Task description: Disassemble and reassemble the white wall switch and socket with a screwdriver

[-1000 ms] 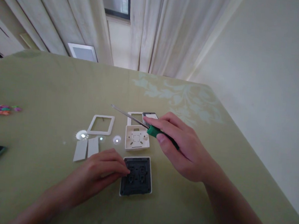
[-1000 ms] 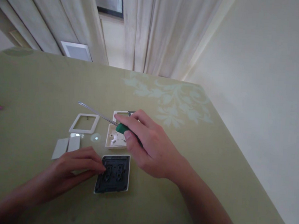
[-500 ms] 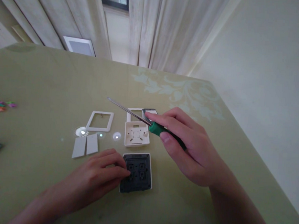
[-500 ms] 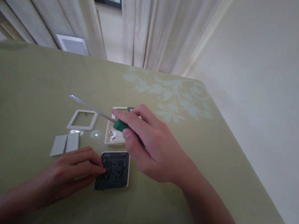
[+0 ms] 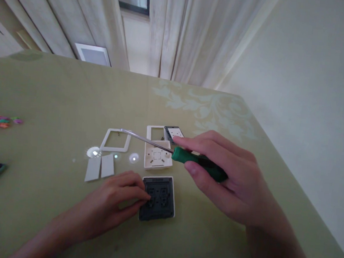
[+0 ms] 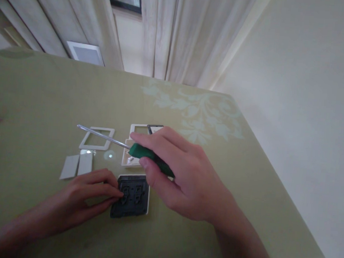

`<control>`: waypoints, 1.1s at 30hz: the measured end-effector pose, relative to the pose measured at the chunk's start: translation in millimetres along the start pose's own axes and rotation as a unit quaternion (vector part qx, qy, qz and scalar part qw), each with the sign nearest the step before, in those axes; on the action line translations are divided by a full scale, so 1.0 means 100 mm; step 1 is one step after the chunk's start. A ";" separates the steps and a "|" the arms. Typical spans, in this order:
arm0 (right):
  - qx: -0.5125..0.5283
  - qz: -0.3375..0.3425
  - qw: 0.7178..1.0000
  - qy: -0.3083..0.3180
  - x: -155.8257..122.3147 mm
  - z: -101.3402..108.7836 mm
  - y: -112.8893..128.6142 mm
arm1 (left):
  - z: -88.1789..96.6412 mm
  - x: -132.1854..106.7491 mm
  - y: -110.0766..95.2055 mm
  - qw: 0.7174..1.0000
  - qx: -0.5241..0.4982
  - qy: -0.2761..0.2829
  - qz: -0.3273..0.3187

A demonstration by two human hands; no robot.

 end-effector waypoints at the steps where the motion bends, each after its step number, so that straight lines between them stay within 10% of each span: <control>1: -0.013 -0.002 1.000 -0.016 -0.01 0.04 0.01 | 0.00 0.00 0.01 1.000 0.000 -0.002 0.002; 13: -0.048 -0.052 0.955 -0.289 -0.19 0.49 0.04 | 0.00 -0.02 0.10 0.998 -0.038 0.006 0.047; 33: -0.068 -0.032 0.957 -0.281 -0.18 0.45 0.08 | -0.05 0.00 0.23 0.987 -0.109 0.003 0.121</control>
Point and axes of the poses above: each hand's wrist, its own x-axis towards the middle knuckle, its own z-axis out of the back of the hand, y = z × x, the point moved 9 cm from there along x, towards the middle knuckle, and after that the axes turned 12 degrees about -x, right-handed, at the moved point
